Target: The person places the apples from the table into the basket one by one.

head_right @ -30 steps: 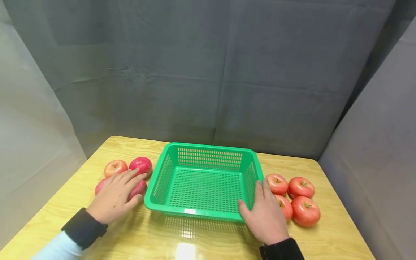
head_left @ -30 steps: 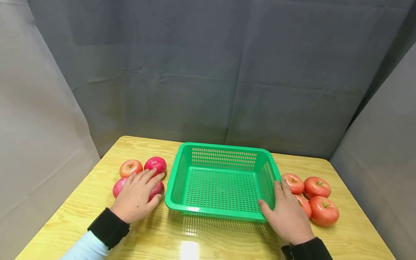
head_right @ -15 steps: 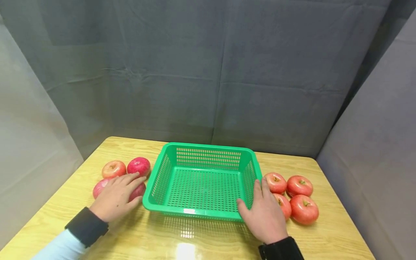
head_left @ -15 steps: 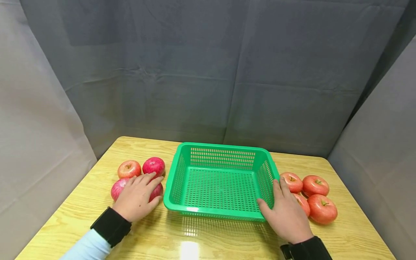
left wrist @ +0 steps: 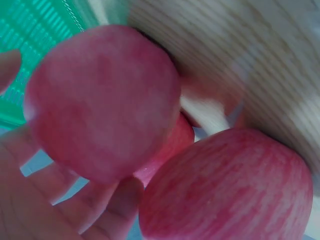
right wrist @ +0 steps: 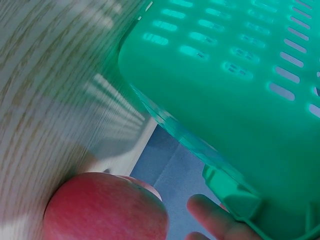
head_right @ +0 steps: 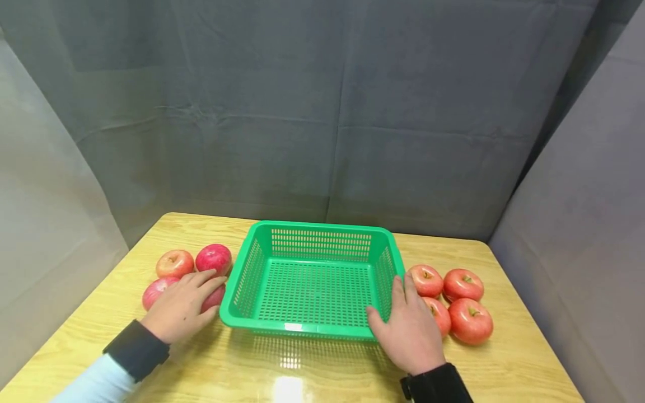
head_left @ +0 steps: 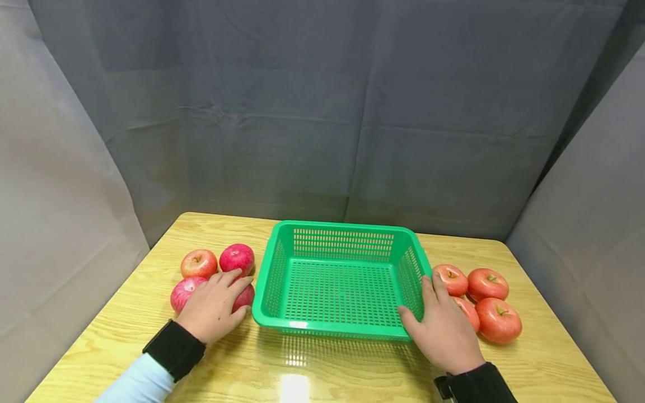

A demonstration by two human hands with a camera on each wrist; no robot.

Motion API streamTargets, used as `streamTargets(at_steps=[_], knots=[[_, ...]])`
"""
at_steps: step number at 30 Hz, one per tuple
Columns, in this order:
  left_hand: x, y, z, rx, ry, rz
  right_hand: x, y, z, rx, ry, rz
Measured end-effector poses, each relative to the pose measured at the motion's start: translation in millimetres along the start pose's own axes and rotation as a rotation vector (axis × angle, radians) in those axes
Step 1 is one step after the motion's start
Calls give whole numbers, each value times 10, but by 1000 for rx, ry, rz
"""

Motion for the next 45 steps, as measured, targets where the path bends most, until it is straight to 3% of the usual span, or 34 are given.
streamTargets(at_steps=[22, 32, 45], knots=[[-4, -13, 79, -59, -4, 11, -36, -61, 52, 60, -42, -1], [-27, -201, 88, 9, 51, 25, -22, -57, 27, 67, -35, -5], [-59, -573, 103, 8, 86, 80, 0, -6, 0, 62, -26, -6]])
Point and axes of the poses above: each hand's wrist, its own z-axis towards the middle knuckle, its own y-axis out of the palm, x = y × z, the point moved 2 cm from there along z, towards the middle knuckle, and after that the axes turned 5 degrees about -x, right-handed, at the moved point
